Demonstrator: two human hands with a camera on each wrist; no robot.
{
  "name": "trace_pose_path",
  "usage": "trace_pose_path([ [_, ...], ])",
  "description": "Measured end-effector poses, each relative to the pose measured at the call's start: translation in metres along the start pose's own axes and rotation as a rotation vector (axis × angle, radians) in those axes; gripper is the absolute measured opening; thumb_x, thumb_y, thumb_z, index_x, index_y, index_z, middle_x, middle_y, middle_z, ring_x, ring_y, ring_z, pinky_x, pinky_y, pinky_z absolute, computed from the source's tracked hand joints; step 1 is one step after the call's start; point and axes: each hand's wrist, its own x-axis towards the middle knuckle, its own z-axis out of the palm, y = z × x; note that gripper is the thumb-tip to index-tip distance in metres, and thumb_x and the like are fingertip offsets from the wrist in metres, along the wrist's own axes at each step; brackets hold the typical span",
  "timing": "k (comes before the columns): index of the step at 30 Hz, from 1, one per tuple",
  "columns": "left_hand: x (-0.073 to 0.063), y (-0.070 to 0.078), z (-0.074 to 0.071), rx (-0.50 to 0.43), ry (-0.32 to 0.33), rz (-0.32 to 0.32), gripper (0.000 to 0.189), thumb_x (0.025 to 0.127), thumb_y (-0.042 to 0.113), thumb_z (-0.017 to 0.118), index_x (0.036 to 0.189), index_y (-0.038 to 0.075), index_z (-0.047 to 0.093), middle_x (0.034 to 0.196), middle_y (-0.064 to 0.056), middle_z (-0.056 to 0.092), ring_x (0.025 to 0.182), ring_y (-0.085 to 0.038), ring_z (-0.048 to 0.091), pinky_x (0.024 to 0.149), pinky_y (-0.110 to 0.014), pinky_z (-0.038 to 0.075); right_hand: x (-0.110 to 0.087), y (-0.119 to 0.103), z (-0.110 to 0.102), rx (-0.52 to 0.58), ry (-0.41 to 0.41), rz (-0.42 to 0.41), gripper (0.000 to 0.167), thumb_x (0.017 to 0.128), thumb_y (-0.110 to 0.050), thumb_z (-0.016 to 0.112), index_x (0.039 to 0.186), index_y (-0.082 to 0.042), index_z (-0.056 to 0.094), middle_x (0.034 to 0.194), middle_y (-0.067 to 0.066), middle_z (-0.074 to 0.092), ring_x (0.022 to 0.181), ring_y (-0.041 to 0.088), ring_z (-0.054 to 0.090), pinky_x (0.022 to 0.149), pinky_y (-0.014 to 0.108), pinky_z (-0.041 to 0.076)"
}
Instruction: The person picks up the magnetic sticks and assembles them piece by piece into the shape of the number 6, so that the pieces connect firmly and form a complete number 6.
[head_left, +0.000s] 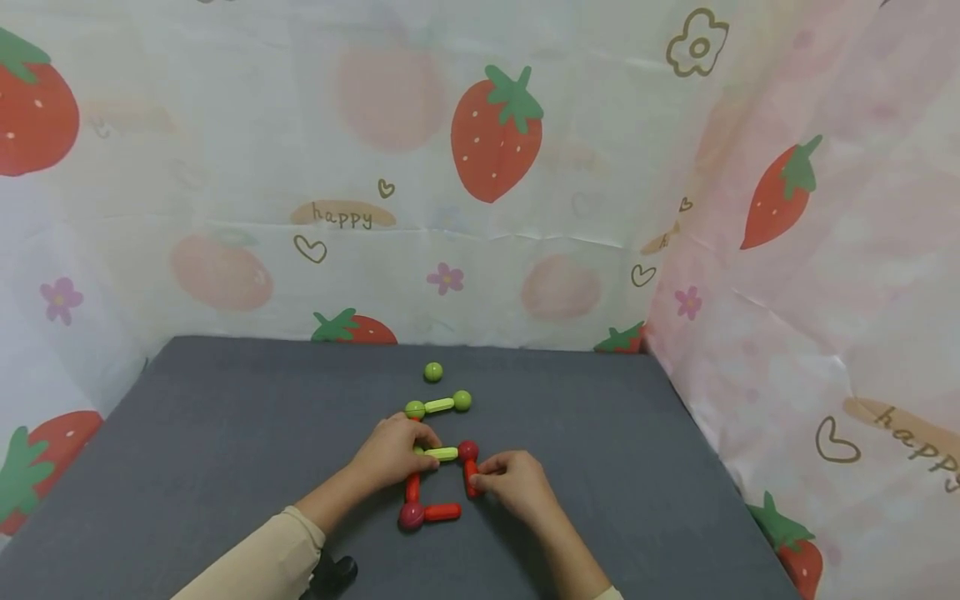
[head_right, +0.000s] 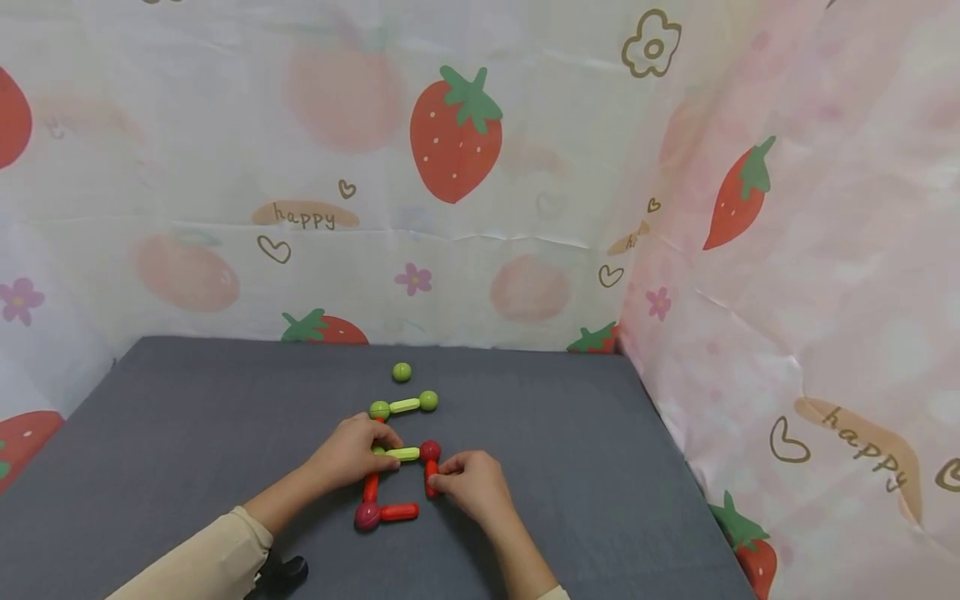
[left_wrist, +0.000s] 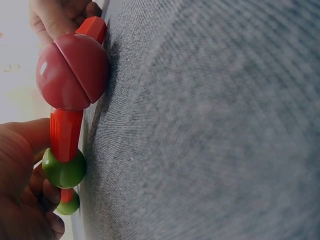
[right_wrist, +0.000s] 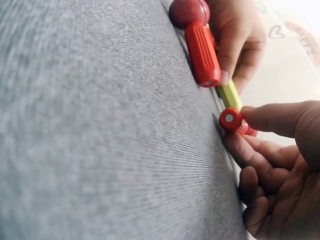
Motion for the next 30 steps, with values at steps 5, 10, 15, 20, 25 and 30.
trace_pose_path([
  [5, 0.000, 0.000, 0.000, -0.004, -0.005, -0.006, 0.016, 0.079, 0.027, 0.089, 0.093, 0.027, 0.080, 0.084, 0.019, 0.072, 0.085, -0.010, 0.051, 0.085, -0.041, 0.040, -0.001, -0.002, 0.004, -0.013, 0.011, 0.002, 0.016, 0.082, -0.025, 0.086, 0.088, -0.012, 0.079, 0.077, -0.004, 0.071, 0.068, 0.011, 0.061, 0.060, 0.030, 0.048],
  [10, -0.001, 0.001, -0.001, -0.002, -0.008, -0.007, 0.017, 0.079, 0.026, 0.089, 0.093, 0.027, 0.080, 0.084, 0.018, 0.072, 0.084, -0.010, 0.050, 0.085, -0.041, 0.040, -0.002, -0.005, 0.005, -0.027, 0.020, 0.022, 0.016, 0.082, -0.026, 0.087, 0.088, -0.013, 0.079, 0.077, -0.004, 0.071, 0.068, 0.011, 0.061, 0.059, 0.030, 0.047],
  [15, -0.004, 0.003, -0.003, -0.018, -0.009, -0.026, 0.019, 0.081, 0.026, 0.088, 0.098, 0.026, 0.080, 0.088, 0.017, 0.072, 0.083, -0.010, 0.047, 0.084, -0.039, 0.039, -0.002, -0.004, 0.005, -0.032, 0.026, 0.016, 0.018, 0.082, -0.028, 0.087, 0.088, -0.013, 0.079, 0.078, -0.004, 0.072, 0.069, 0.011, 0.061, 0.060, 0.030, 0.048],
  [20, -0.012, 0.006, -0.009, -0.051, 0.040, -0.060, 0.021, 0.082, 0.025, 0.087, 0.102, 0.022, 0.081, 0.092, 0.012, 0.072, 0.084, -0.010, 0.047, 0.084, -0.039, 0.040, -0.002, -0.002, 0.004, -0.038, 0.027, 0.002, 0.018, 0.081, -0.029, 0.087, 0.088, -0.014, 0.080, 0.079, -0.005, 0.072, 0.069, 0.011, 0.061, 0.061, 0.030, 0.047],
  [25, -0.022, 0.011, -0.016, -0.089, 0.076, -0.085, 0.021, 0.083, 0.025, 0.087, 0.102, 0.021, 0.081, 0.093, 0.012, 0.072, 0.090, -0.014, 0.052, 0.085, -0.039, 0.042, -0.003, -0.003, 0.002, -0.045, 0.026, 0.017, 0.019, 0.081, -0.030, 0.087, 0.089, -0.014, 0.080, 0.081, -0.005, 0.073, 0.072, 0.011, 0.061, 0.063, 0.031, 0.048],
  [30, -0.035, 0.017, -0.020, -0.099, 0.063, -0.146, 0.017, 0.083, 0.028, 0.087, 0.099, 0.025, 0.080, 0.089, 0.018, 0.068, 0.086, -0.014, 0.050, 0.078, -0.035, 0.043, -0.002, -0.004, 0.002, -0.031, 0.017, 0.025, 0.020, 0.081, -0.030, 0.087, 0.089, -0.014, 0.080, 0.082, -0.005, 0.073, 0.073, 0.011, 0.062, 0.063, 0.031, 0.048],
])
